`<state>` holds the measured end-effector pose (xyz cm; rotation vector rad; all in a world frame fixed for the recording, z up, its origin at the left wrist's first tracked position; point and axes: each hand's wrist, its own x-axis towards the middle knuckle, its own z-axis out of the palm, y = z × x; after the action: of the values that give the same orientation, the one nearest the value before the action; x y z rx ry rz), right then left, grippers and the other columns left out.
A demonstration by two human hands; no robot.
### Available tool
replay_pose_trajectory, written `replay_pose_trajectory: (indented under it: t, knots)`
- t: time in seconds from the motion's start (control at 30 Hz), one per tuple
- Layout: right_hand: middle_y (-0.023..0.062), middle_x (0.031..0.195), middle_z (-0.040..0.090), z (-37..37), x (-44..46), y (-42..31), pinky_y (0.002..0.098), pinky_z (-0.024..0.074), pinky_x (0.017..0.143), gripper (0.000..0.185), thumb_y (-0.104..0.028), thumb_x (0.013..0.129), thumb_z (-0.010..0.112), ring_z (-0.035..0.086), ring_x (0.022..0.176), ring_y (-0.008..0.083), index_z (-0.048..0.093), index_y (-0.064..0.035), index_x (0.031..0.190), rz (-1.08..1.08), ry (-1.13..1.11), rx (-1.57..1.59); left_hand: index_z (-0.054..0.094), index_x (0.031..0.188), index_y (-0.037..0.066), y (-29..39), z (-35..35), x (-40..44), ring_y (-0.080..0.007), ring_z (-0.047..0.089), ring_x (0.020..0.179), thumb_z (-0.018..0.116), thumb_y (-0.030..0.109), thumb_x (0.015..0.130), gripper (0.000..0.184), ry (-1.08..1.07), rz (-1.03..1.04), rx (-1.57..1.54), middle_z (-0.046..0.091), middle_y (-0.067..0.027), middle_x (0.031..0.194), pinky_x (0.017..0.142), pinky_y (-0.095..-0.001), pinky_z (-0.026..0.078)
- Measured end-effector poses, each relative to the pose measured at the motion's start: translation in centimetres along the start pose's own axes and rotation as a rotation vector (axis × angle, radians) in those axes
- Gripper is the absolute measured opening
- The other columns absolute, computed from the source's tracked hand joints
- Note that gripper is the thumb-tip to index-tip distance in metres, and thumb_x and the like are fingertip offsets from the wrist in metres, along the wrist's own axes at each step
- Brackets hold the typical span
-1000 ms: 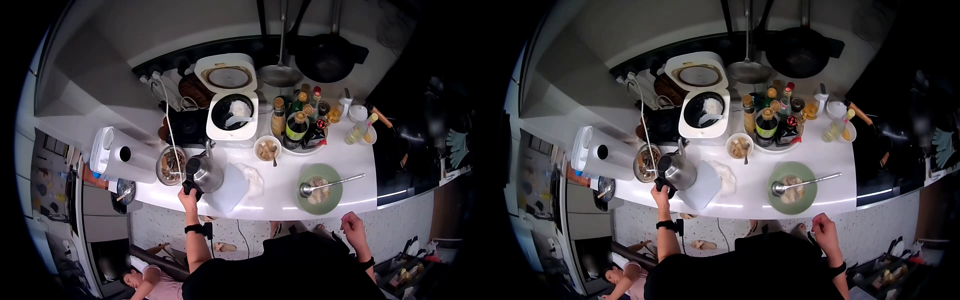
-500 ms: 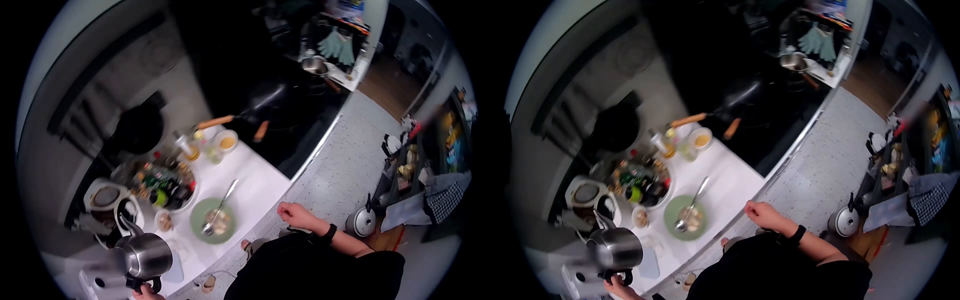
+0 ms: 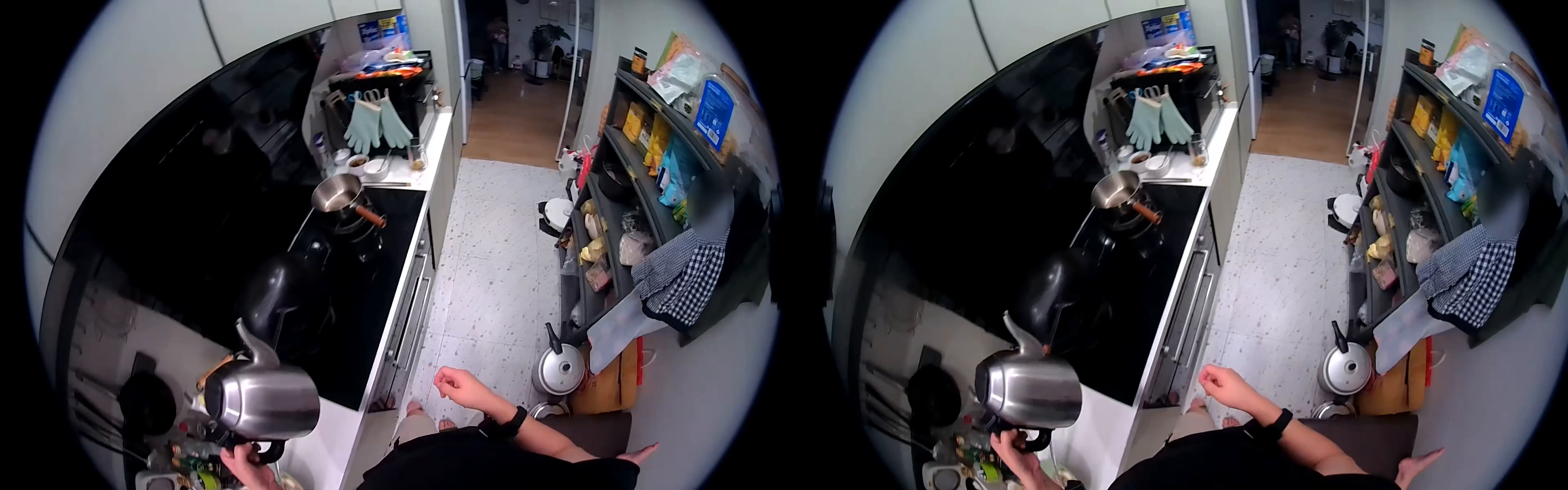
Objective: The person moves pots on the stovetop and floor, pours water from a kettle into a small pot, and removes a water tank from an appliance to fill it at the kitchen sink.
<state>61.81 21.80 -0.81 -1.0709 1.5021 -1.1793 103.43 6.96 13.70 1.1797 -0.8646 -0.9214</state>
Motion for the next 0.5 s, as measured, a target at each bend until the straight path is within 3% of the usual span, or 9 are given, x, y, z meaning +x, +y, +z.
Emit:
replay_pose_trajectory:
  t: [0.07,0.13,0.17,0.33,0.4,0.43,0.5]
  knots:
    - [0.0021,0.074,0.063,-3.1,1.7,1.8,0.0268,0.0478,0.064,0.009,-0.01,0.095,0.056,0.059,0.071,0.0101,0.06,-0.0028,0.098,-0.016,0.078,0.102,0.052,0.095,0.006,-1.5,6.3,0.6,-0.0082,0.044,0.053,0.062,0.003,0.071,0.026,-0.047,0.0,-0.019,0.054,-0.0012,0.071,0.05,-0.0209,0.035]
    - [0.0018,0.074,0.063,-6.4,4.0,2.7,0.0262,0.0476,0.062,0.009,-0.011,0.096,0.056,0.059,0.069,0.0095,0.06,-0.0032,0.098,0.016,0.123,0.128,0.054,0.088,0.005,-2.9,11.5,2.0,-0.0084,0.046,0.05,0.061,0.0,0.07,0.02,-0.212,-0.006,-0.009,0.057,-0.0028,0.069,0.047,-0.0213,0.034]
    - [0.0015,0.074,0.063,-8.1,5.5,3.2,0.0256,0.0474,0.061,0.009,-0.011,0.097,0.056,0.058,0.068,0.0089,0.061,-0.0037,0.098,0.047,0.153,0.156,0.054,0.082,0.004,-4.1,14.3,2.2,-0.0088,0.048,0.049,0.061,-0.001,0.07,0.015,-0.19,0.008,-0.064,0.059,-0.0036,0.067,0.045,-0.0212,0.033]
    - [0.0031,0.074,0.064,-15.8,15.0,3.8,0.0236,0.0457,0.055,0.017,-0.018,0.101,0.053,0.056,0.06,0.0091,0.063,-0.0045,0.097,0.144,0.227,0.217,0.056,0.081,0.003,-7.5,25.3,4.5,-0.008,0.046,0.049,0.06,-0.002,0.066,0.016,-0.297,-0.085,-0.127,0.059,-0.002,0.068,0.045,-0.0211,0.032]
    - [0.0046,0.074,0.064,-18.8,19.5,3.5,0.0245,0.0461,0.054,0.019,-0.019,0.101,0.051,0.056,0.06,0.0102,0.063,-0.0044,0.1,0.233,0.276,0.378,0.057,0.082,0.002,-8.0,29.2,5.4,-0.0084,0.046,0.05,0.06,-0.002,0.066,0.017,-0.303,-0.125,-0.099,0.059,-0.0023,0.068,0.045,-0.0217,0.033]
    - [0.0046,0.074,0.064,-19.8,21.1,3.6,0.0245,0.0461,0.054,0.019,-0.019,0.101,0.051,0.056,0.06,0.0102,0.063,-0.0044,0.1,0.233,0.28,0.375,0.049,0.091,0.006,-8.9,29.9,6.2,-0.0113,0.046,0.051,0.061,-0.001,0.07,0.025,-0.339,-0.155,-0.047,0.052,-0.0015,0.068,0.048,-0.0228,0.038]
    - [0.0043,0.075,0.065,-22.3,25.7,3.7,0.0245,0.0478,0.053,0.02,-0.023,0.1,0.052,0.058,0.059,0.011,0.063,-0.0061,0.1,0.283,0.306,0.498,0.048,0.093,0.005,-10.1,33.4,7.2,-0.0115,0.046,0.052,0.061,-0.001,0.069,0.028,-0.297,-0.155,-0.028,0.052,-0.0018,0.07,0.049,-0.0225,0.038]
